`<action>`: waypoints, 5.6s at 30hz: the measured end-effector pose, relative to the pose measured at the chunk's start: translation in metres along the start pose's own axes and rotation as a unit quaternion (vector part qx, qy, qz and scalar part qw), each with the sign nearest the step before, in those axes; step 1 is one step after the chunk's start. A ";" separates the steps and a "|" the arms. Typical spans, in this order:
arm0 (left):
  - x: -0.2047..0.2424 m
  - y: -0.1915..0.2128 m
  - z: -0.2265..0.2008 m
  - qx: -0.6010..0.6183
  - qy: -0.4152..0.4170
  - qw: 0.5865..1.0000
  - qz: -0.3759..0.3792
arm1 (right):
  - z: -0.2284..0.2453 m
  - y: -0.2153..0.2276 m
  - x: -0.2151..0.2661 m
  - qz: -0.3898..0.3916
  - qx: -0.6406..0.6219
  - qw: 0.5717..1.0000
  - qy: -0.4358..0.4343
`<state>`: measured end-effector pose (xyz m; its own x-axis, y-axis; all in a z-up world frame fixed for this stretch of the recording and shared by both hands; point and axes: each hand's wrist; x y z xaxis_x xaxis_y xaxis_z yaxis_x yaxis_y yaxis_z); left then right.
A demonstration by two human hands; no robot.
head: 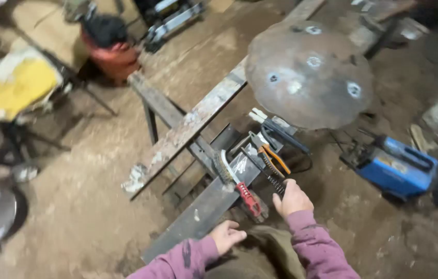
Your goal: The recorder prepares, cleans with a wire brush, and welds a circular metal disk.
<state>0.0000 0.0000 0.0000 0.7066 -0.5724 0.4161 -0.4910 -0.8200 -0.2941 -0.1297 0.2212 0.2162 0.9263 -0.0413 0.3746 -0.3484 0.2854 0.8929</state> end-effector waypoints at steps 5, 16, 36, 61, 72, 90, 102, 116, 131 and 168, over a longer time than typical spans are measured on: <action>-0.028 -0.028 -0.080 0.126 0.122 0.981 -0.083 | -0.003 0.022 -0.028 0.118 0.112 0.986 0.024; -0.076 -0.093 -0.129 0.245 0.110 0.919 -0.290 | -0.065 0.106 -0.075 0.186 -0.225 0.897 0.331; -0.082 -0.094 -0.164 0.196 -0.088 0.846 -0.488 | -0.088 0.131 -0.276 0.217 -0.512 0.819 0.140; -0.115 -0.166 -0.201 0.321 -0.129 0.776 -0.528 | -0.086 0.138 -0.313 0.254 -0.492 0.809 0.196; -0.119 -0.165 -0.200 0.297 -0.130 0.785 -0.528 | -0.084 0.145 -0.313 0.285 -0.464 0.819 0.181; -0.113 -0.164 -0.202 0.279 -0.128 0.796 -0.522 | -0.082 0.134 -0.316 0.270 -0.471 0.820 0.182; -0.108 -0.160 -0.198 0.299 -0.138 0.789 -0.519 | -0.083 0.136 -0.318 0.243 -0.493 0.809 0.210; -0.106 -0.155 -0.200 0.286 -0.128 0.793 -0.523 | -0.075 0.125 -0.295 0.265 -0.514 0.799 0.166; -0.098 -0.165 -0.185 0.308 -0.127 0.770 -0.544 | -0.110 0.213 -0.311 0.005 0.179 0.903 0.390; -0.105 -0.163 -0.185 0.315 -0.150 0.761 -0.547 | -0.105 0.240 -0.383 0.031 0.317 0.838 0.443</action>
<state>-0.0885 0.1938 0.1633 0.6480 0.5561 0.5205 0.7495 -0.5871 -0.3059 -0.5533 0.4060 0.2604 0.5489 0.7617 0.3442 -0.1460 -0.3181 0.9367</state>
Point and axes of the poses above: each hand's wrist, its own x-axis away from the middle knuckle, its own y-axis out of the back of the hand, z = x × y, and after that the axes turned 13 degrees about z, right-handed
